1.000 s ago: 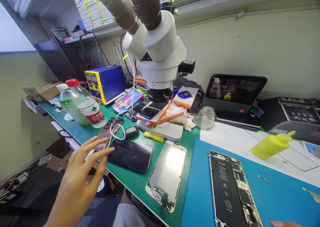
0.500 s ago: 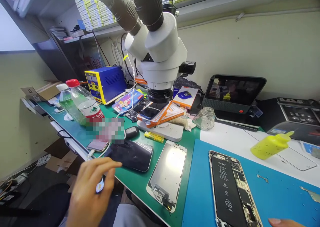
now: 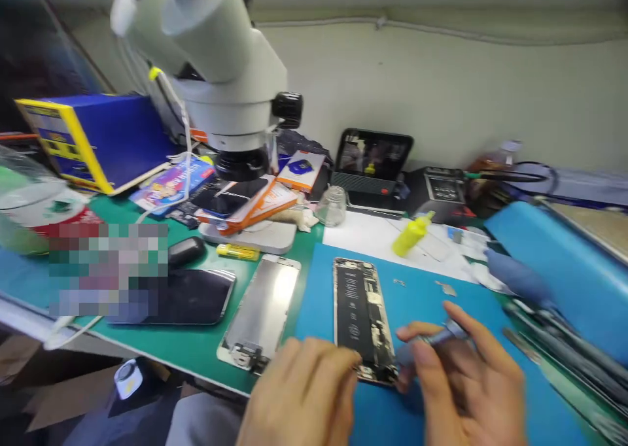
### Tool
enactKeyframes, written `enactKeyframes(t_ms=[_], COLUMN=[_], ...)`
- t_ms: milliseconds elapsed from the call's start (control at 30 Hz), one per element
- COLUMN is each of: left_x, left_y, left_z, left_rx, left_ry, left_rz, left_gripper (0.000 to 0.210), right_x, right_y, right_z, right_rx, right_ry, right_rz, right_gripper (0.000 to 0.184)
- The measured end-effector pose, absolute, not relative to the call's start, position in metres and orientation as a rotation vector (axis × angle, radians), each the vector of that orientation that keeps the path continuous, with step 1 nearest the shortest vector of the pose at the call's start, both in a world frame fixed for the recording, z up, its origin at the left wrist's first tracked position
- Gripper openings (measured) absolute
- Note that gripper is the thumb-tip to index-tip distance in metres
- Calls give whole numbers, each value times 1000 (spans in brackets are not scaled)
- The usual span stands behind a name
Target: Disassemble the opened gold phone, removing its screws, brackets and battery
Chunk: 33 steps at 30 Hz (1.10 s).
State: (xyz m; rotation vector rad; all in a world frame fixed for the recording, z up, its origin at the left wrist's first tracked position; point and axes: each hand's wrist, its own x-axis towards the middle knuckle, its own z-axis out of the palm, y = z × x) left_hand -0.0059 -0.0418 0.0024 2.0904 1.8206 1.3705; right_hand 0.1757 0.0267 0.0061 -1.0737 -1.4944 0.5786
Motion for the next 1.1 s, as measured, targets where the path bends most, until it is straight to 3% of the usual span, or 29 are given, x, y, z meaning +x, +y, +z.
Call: enactKeyframes(t_ms=[300, 833, 1100], left_x=[-13, -16, -22], left_y=[-23, -26, -20], left_z=[-16, -13, -10], left_rx=[2081, 1981, 2020], left_ry=[1636, 1565, 1491], left_rz=[1174, 1149, 1178], left_gripper=[24, 25, 15], right_x=[164, 175, 187], right_y=[9, 15, 25], right_z=[10, 4, -6], right_rx=[-1172, -990, -1014], right_ry=[-1523, -1738, -1683], right_rz=[552, 606, 683], right_gripper=[40, 50, 51])
